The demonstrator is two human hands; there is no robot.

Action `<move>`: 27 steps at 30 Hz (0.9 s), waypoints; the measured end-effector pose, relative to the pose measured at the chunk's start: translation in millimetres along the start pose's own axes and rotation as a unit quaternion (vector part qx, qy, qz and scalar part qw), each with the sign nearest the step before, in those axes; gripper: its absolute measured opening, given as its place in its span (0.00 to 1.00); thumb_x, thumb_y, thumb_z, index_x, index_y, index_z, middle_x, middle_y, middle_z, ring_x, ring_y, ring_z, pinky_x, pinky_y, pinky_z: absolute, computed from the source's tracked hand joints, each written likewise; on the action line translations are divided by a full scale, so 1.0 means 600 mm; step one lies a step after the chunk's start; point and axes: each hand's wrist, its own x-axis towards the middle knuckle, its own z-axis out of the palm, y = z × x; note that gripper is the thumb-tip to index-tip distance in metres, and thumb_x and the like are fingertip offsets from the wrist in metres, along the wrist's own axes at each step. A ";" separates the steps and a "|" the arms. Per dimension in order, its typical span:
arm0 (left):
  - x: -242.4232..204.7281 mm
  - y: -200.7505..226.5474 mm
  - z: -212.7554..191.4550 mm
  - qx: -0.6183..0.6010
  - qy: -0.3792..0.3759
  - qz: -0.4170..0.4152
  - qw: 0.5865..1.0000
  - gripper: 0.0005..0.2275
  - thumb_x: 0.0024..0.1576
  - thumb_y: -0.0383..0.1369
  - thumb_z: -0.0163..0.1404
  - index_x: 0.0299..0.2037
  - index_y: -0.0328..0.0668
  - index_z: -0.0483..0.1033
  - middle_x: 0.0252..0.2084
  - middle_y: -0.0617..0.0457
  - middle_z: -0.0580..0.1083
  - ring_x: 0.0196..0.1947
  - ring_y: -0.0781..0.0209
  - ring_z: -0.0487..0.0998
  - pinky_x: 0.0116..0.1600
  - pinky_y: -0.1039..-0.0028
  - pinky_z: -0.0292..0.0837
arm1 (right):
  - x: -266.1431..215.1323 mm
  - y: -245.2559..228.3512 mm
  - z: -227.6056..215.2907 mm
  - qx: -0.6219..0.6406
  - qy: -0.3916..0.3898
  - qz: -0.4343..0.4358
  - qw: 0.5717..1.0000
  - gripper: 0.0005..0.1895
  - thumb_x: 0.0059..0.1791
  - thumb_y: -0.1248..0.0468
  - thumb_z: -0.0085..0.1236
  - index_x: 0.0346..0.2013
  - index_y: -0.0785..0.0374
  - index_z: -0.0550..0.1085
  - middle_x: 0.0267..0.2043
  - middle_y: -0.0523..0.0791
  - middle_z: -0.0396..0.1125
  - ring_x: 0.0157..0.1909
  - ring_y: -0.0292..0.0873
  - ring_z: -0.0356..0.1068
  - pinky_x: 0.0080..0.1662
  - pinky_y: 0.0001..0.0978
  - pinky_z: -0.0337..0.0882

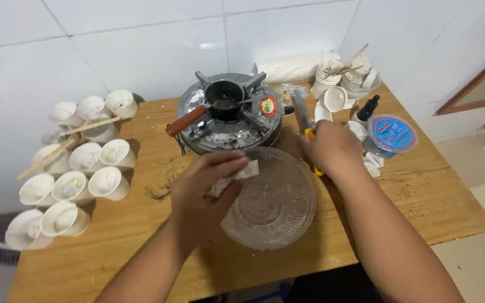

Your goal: Shaving a solid wax block with a knife and scraping material with a spoon into a bowl

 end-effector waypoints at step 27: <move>0.003 -0.011 0.019 -0.381 -0.006 -0.170 0.909 0.14 0.58 0.26 0.55 0.54 0.30 0.77 0.54 0.42 0.79 0.43 0.62 0.80 0.48 0.74 0.83 | -0.112 -0.006 -0.006 0.351 0.160 -0.416 0.824 0.08 0.55 0.63 0.49 0.36 0.62 0.74 0.34 0.44 0.69 0.33 0.37 0.68 0.40 0.29 0.67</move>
